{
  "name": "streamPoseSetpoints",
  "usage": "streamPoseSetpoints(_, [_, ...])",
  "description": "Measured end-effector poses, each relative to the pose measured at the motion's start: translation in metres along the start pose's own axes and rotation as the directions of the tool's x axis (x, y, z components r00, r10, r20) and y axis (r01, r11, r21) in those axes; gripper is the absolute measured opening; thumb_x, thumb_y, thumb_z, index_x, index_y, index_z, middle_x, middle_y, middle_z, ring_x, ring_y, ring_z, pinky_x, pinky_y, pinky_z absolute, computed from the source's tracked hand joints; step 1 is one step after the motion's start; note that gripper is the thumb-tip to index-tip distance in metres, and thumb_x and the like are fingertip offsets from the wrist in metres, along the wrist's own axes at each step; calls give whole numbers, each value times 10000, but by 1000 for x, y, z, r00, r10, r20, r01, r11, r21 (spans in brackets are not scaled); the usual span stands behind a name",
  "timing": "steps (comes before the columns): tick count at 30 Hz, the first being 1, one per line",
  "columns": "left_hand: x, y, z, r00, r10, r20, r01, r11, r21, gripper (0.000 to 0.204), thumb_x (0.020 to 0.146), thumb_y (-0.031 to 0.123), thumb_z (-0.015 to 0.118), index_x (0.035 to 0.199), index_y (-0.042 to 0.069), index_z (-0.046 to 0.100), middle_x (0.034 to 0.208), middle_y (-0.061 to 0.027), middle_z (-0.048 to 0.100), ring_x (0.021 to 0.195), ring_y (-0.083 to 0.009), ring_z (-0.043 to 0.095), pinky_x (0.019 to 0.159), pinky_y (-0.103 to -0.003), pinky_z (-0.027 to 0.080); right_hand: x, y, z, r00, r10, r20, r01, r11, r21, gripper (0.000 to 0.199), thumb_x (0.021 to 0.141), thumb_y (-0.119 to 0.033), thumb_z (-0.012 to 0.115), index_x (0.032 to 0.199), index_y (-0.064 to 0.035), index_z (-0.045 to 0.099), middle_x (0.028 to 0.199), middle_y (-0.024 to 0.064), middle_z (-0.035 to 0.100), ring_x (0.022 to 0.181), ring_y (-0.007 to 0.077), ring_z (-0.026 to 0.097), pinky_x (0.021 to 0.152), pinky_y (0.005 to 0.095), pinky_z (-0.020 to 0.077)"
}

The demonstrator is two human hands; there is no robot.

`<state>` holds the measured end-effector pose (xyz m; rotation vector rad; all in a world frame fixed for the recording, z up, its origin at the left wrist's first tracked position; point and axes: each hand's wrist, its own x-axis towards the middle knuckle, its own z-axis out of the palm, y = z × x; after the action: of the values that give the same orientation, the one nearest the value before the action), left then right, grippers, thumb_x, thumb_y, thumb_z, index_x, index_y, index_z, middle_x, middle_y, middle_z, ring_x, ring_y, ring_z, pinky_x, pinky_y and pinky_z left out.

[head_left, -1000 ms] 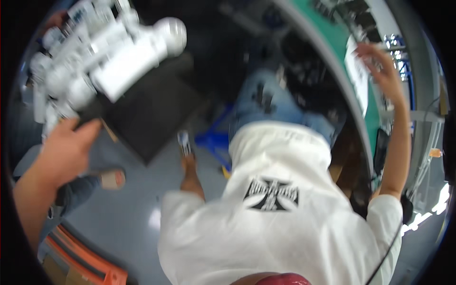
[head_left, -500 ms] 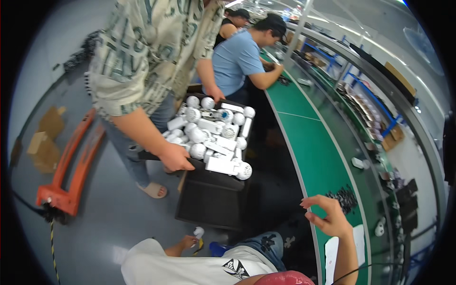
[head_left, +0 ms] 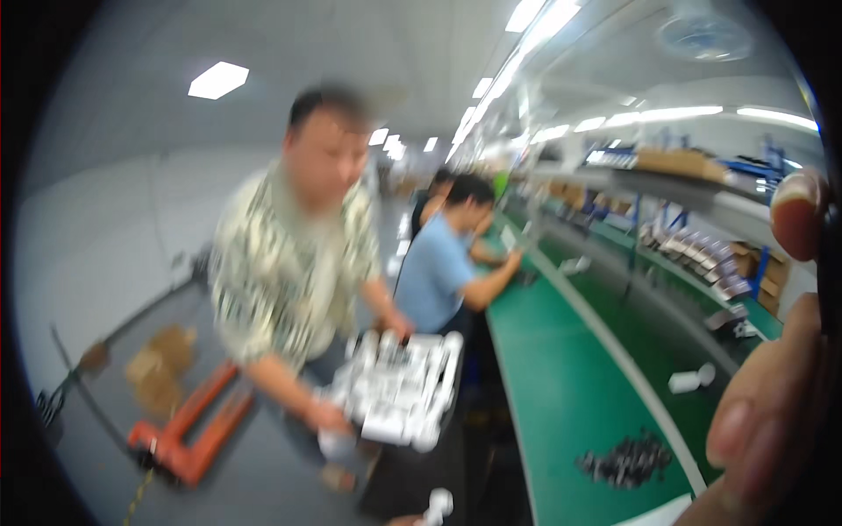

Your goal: The person assembles portable fans by attaching black patches onto soccer ball-shaped fan covers by hand.

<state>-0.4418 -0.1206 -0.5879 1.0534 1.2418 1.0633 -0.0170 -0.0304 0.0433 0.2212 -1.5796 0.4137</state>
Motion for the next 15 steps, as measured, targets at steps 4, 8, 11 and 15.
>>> streamPoseSetpoints(4, [60, 9, 22, 990, -130, 60, 142, 839, -525, 258, 939, 143, 593, 1172, 60, 668, 948, -33, 649, 781, -186, 572, 527, -382, 454, 33, -29, -45, 989, -138, -57, 133, 987, -85, 664, 798, -134, 740, 1378, -15, 438, 1096, 226, 677, 931, 307, 682, 861, 410, 539])
streamPoseSetpoints(8, [66, 33, 13, 975, 23, 221, 103, 834, -543, 503, 985, 169, 600, 1439, 9, 455, 1102, -70, 624, 904, -164, 620, 792, -278, 508, 23, -23, -60, 977, -184, -104, 164, 970, -178, 649, 804, -138, 736, 1371, -14, 446, 1107, 222, 673, 948, 305, 675, 871, 410, 532])
streamPoseSetpoints(11, [73, 92, 13, 884, 369, 286, -312, 923, -226, 594, 965, 330, 636, 1425, -7, 469, 1059, -74, 641, 897, -188, 614, 825, -321, 503, 12, 0, -55, 984, -126, -125, 103, 980, -171, 638, 808, -140, 734, 1367, -14, 452, 1116, 219, 670, 960, 303, 670, 878, 409, 527])
streamPoseSetpoints(15, [75, 191, 52, 997, -43, 68, 18, 947, 322, 527, 964, 268, 654, 1437, 84, 510, 1042, -22, 652, 771, -86, 590, 680, -259, 493, 15, 58, -48, 993, 35, -111, -48, 992, -117, 623, 814, -143, 730, 1360, -13, 460, 1127, 215, 666, 976, 301, 664, 888, 409, 520])
